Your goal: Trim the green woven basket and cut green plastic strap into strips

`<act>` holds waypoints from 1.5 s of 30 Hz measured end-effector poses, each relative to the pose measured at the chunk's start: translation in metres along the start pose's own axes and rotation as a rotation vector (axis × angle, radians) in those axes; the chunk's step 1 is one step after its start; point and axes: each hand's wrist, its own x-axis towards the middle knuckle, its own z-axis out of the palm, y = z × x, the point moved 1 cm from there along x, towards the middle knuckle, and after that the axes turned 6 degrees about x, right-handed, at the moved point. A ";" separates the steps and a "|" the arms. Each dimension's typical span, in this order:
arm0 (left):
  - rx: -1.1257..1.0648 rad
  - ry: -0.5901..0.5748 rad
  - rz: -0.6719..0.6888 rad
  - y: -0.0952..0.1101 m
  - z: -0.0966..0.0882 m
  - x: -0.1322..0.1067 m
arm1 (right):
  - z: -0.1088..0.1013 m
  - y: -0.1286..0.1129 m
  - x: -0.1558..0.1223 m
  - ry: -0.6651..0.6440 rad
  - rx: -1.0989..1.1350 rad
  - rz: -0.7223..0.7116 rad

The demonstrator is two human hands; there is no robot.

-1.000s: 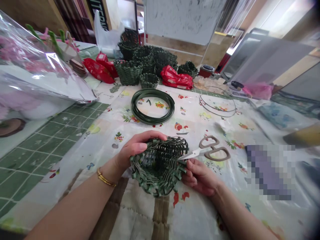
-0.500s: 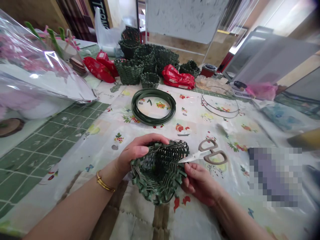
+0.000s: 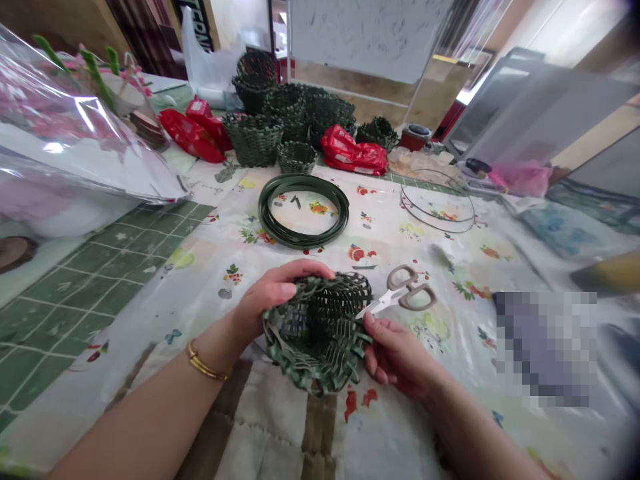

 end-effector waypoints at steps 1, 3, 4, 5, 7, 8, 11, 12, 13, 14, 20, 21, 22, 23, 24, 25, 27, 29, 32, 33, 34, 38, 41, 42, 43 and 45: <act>-0.032 0.028 -0.011 0.000 -0.002 0.000 | -0.003 -0.005 -0.004 0.008 -0.124 -0.012; -0.052 0.068 -0.021 0.001 -0.004 -0.001 | -0.015 -0.018 -0.015 0.134 -0.377 -0.140; -0.052 0.078 -0.025 0.002 -0.005 -0.001 | -0.022 -0.025 -0.020 0.272 -0.469 -0.273; -0.051 0.077 -0.029 0.002 -0.005 -0.002 | -0.030 -0.033 -0.026 0.444 -0.544 -0.447; -0.046 0.072 -0.036 0.004 -0.004 -0.003 | -0.045 -0.045 -0.035 0.736 -0.742 -0.822; -0.047 0.067 -0.039 0.004 -0.003 -0.003 | -0.050 -0.048 -0.036 0.788 -0.883 -0.967; -0.060 0.017 -0.054 0.004 0.000 -0.003 | -0.062 -0.050 -0.033 0.566 -1.322 -1.047; -0.065 -0.002 -0.060 0.004 0.000 -0.003 | -0.065 -0.049 -0.031 0.451 -1.399 -0.985; -0.066 -0.021 -0.066 0.004 0.000 -0.003 | -0.068 -0.048 -0.030 0.368 -1.434 -0.919; -0.065 -0.029 -0.070 0.004 0.000 -0.004 | -0.070 -0.048 -0.031 0.317 -1.444 -0.869; -0.049 0.016 -0.064 0.005 -0.003 -0.004 | -0.086 -0.053 -0.036 0.196 -1.504 -0.831; -0.045 0.012 -0.064 0.005 -0.003 -0.004 | -0.090 -0.054 -0.035 0.211 -1.512 -0.835; -0.039 0.008 -0.065 0.005 -0.004 -0.004 | -0.094 -0.055 -0.034 0.244 -1.513 -0.845; -0.034 0.007 -0.067 0.005 -0.004 -0.004 | -0.098 -0.055 -0.033 0.280 -1.513 -0.854; -0.033 0.010 -0.068 0.005 -0.004 -0.005 | -0.100 -0.055 -0.032 0.317 -1.515 -0.861; -0.031 0.013 -0.067 0.005 -0.004 -0.005 | -0.102 -0.055 -0.031 0.349 -1.525 -0.856; -0.028 0.029 -0.065 0.006 -0.003 -0.005 | -0.105 -0.054 -0.030 0.391 -1.569 -0.808; -0.026 0.042 -0.059 0.007 -0.002 -0.007 | -0.106 -0.053 -0.030 0.402 -1.627 -0.740; -0.072 0.044 -0.057 0.008 -0.005 -0.008 | -0.118 -0.057 -0.034 0.488 -1.653 -0.660; -0.105 0.044 -0.060 0.008 -0.008 -0.008 | -0.125 -0.059 -0.036 0.565 -1.633 -0.626; -0.142 0.047 -0.061 0.006 -0.010 -0.007 | -0.133 -0.060 -0.038 0.663 -1.602 -0.585; -0.275 0.131 -0.029 -0.003 -0.015 -0.002 | -0.153 -0.062 -0.040 0.954 -1.489 -0.465; -0.303 0.171 -0.019 -0.010 -0.012 0.000 | -0.144 -0.060 -0.037 1.100 -1.452 -0.449; -0.291 0.159 -0.021 -0.012 -0.010 0.001 | -0.137 -0.060 -0.038 1.164 -1.437 -0.463; -0.272 0.145 -0.023 -0.013 -0.009 0.000 | -0.129 -0.059 -0.039 1.223 -1.426 -0.502; -0.234 0.120 -0.021 -0.013 -0.006 -0.001 | -0.110 -0.059 -0.042 1.286 -1.396 -0.628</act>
